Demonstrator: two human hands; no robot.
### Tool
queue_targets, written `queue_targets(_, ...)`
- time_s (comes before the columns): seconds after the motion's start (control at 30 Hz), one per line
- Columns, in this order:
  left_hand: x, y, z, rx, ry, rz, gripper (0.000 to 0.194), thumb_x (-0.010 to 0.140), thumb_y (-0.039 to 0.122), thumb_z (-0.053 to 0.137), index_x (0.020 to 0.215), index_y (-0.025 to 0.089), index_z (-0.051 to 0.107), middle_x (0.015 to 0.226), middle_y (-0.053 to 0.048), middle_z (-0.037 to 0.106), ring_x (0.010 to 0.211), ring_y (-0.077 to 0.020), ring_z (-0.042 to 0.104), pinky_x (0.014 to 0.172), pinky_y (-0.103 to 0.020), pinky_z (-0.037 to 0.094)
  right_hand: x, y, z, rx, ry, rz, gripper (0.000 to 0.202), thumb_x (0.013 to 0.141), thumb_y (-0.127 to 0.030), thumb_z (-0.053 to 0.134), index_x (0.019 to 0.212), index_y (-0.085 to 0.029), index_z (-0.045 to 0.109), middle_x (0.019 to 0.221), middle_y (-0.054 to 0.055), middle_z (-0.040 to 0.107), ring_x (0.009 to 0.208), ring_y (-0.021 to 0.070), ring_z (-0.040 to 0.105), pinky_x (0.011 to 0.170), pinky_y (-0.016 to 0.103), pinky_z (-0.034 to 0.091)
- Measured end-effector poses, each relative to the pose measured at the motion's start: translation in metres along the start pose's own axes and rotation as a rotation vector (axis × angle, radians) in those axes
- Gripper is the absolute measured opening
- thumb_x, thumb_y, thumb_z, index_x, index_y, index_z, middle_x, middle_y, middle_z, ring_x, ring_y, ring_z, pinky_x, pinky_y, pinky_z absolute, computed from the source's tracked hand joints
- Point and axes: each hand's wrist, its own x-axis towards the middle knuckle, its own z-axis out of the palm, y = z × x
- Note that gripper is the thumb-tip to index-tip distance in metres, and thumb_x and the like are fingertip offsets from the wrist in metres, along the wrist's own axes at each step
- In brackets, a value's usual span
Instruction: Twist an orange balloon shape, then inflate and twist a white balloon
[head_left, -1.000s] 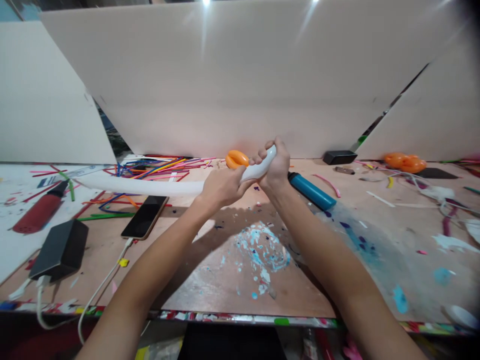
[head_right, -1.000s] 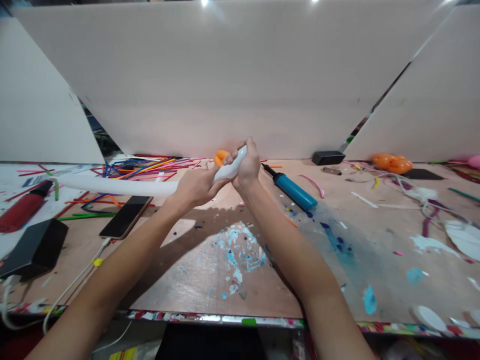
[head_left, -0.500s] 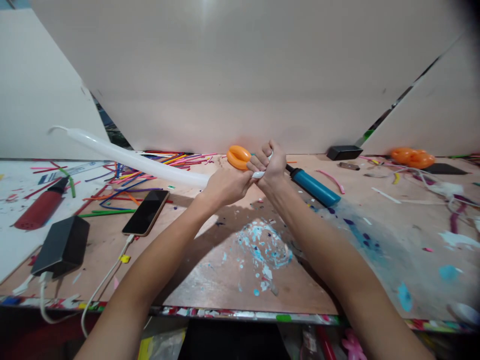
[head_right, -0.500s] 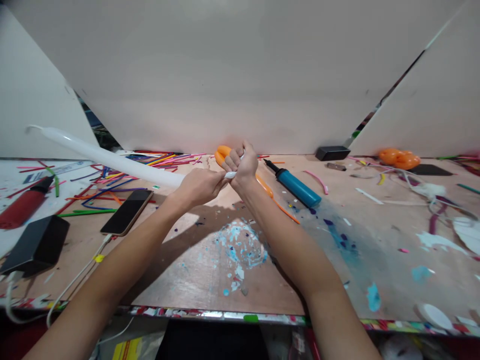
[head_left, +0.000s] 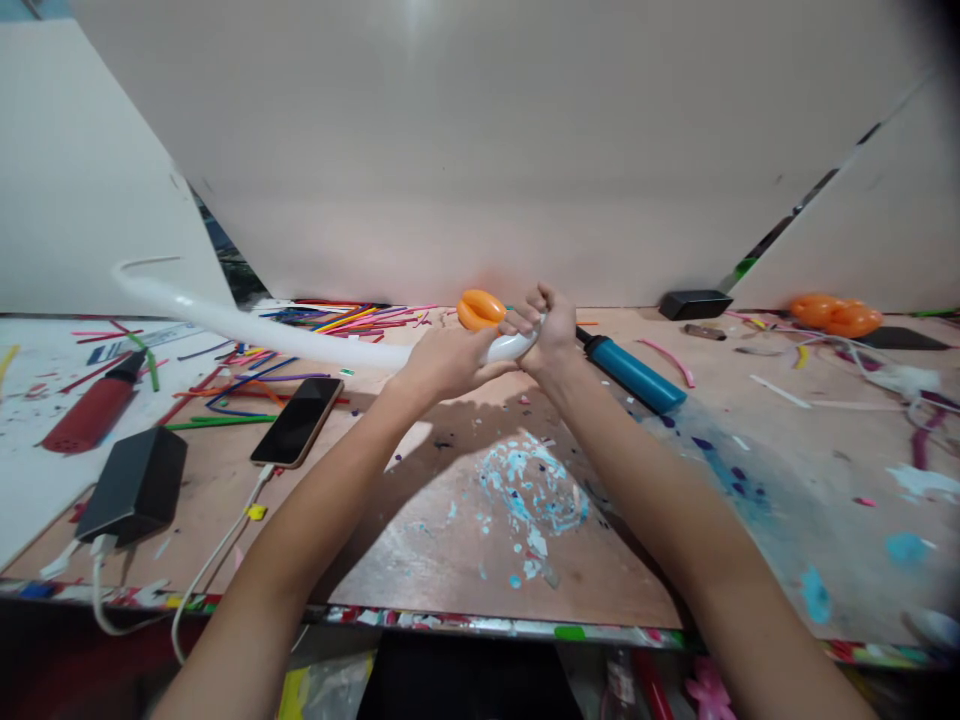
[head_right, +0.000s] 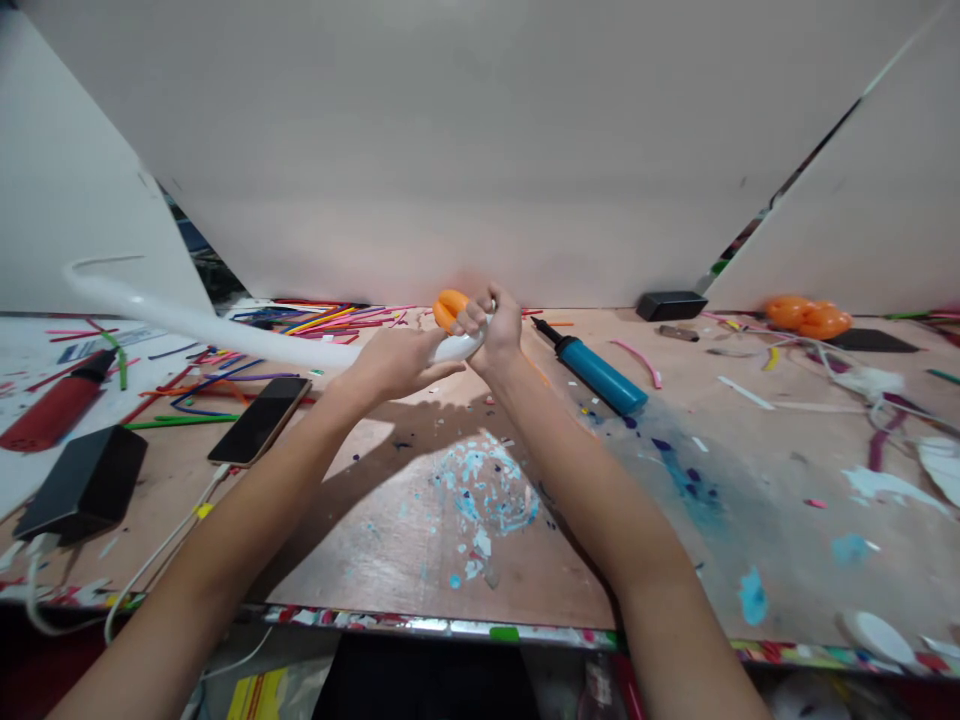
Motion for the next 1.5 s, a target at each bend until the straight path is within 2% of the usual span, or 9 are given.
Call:
queue_targets(0.2, -0.002, -0.009, 0.0, 0.001, -0.054, -0.136, 0.054, 0.094, 0.061, 0.051, 0.126, 0.019, 0.059, 0.115, -0.013, 0.072, 0.103, -0.0325, 0.068, 0.08, -0.038, 0.051, 0.021, -0.026, -0.02, 0.038, 0.087, -0.208, 0.036, 0.091, -0.028, 0.05, 0.061, -0.023, 0.029, 0.042, -0.01, 0.035, 0.035, 0.0077, 0.039, 0.045, 0.022, 0.045)
queue_targets(0.4, 0.001, -0.004, 0.013, 0.007, -0.052, -0.145, 0.058, 0.095, 0.065, 0.045, 0.116, 0.014, 0.06, 0.104, -0.015, 0.074, 0.094, -0.032, 0.071, 0.076, -0.037, 0.051, 0.024, -0.017, -0.026, -0.059, 0.075, -0.141, 0.03, 0.086, -0.035, 0.057, 0.063, -0.022, 0.041, 0.049, -0.008, 0.048, 0.042, 0.0079, 0.049, 0.051, 0.023, 0.049)
queue_targets(0.53, 0.002, 0.002, 0.014, -0.001, -0.062, -0.143, 0.058, 0.099, 0.062, 0.038, 0.116, 0.012, 0.061, 0.104, -0.017, 0.073, 0.094, -0.0324, 0.071, 0.076, -0.037, 0.051, 0.019, -0.019, -0.021, -0.059, 0.079, -0.108, 0.036, 0.089, -0.034, 0.056, 0.061, -0.022, 0.035, 0.043, -0.01, 0.036, 0.037, 0.0066, 0.04, 0.045, 0.021, 0.044)
queue_targets(0.73, 0.003, 0.009, 0.013, -0.028, -0.092, -0.115, 0.049, 0.103, 0.05, 0.033, 0.12, 0.014, 0.062, 0.105, -0.017, 0.075, 0.09, -0.0319, 0.072, 0.077, -0.039, 0.051, 0.014, -0.019, -0.02, -0.066, 0.103, -0.09, 0.054, 0.092, -0.034, 0.056, 0.061, -0.022, 0.013, 0.041, -0.011, 0.015, 0.034, 0.0054, 0.016, 0.033, 0.018, 0.024)
queue_targets(0.97, 0.001, 0.01, 0.014, -0.037, -0.077, -0.059, 0.035, 0.103, 0.031, 0.037, 0.122, 0.019, 0.063, 0.104, -0.014, 0.075, 0.089, -0.0294, 0.072, 0.079, -0.038, 0.05, 0.015, -0.014, -0.021, -0.069, 0.073, -0.079, 0.055, 0.091, -0.033, 0.058, 0.062, -0.023, 0.012, 0.042, -0.011, 0.011, 0.034, 0.0058, 0.011, 0.031, 0.019, 0.019)
queue_targets(1.1, 0.002, 0.007, 0.012, -0.049, -0.073, -0.025, 0.042, 0.101, 0.048, 0.042, 0.118, 0.016, 0.063, 0.103, -0.016, 0.074, 0.094, -0.0316, 0.07, 0.082, -0.041, 0.05, 0.017, -0.021, -0.021, -0.05, 0.093, -0.146, 0.046, 0.091, -0.028, 0.055, 0.059, -0.022, 0.023, 0.041, -0.01, 0.026, 0.034, 0.0062, 0.027, 0.038, 0.02, 0.036)
queue_targets(1.23, 0.003, -0.002, 0.009, -0.028, -0.022, -0.121, 0.055, 0.094, 0.061, 0.05, 0.122, 0.015, 0.059, 0.11, -0.015, 0.073, 0.097, -0.0327, 0.07, 0.076, -0.038, 0.05, 0.02, -0.024, -0.02, -0.119, 0.025, -0.162, 0.037, 0.082, -0.031, 0.07, 0.062, -0.022, 0.04, 0.047, -0.01, 0.042, 0.043, 0.0073, 0.048, 0.053, 0.022, 0.051)
queue_targets(1.37, 0.002, -0.009, 0.007, -0.013, 0.068, -0.148, 0.052, 0.094, 0.058, 0.053, 0.127, 0.018, 0.058, 0.121, -0.012, 0.071, 0.108, -0.0324, 0.067, 0.078, -0.036, 0.049, 0.015, -0.033, -0.019, -0.337, -0.079, -0.174, 0.037, 0.074, -0.047, 0.081, 0.07, -0.022, 0.054, 0.059, -0.006, 0.059, 0.056, 0.0107, 0.06, 0.056, 0.024, 0.055)
queue_targets(1.5, 0.001, -0.013, 0.008, -0.007, 0.128, -0.214, 0.048, 0.094, 0.052, 0.057, 0.132, 0.022, 0.057, 0.121, -0.01, 0.072, 0.109, -0.0293, 0.067, 0.08, -0.034, 0.047, 0.002, -0.049, -0.022, -0.809, -0.171, -0.124, 0.035, 0.068, -0.042, 0.089, 0.075, -0.018, 0.065, 0.066, 0.002, 0.068, 0.055, 0.0132, 0.063, 0.04, 0.02, 0.045)
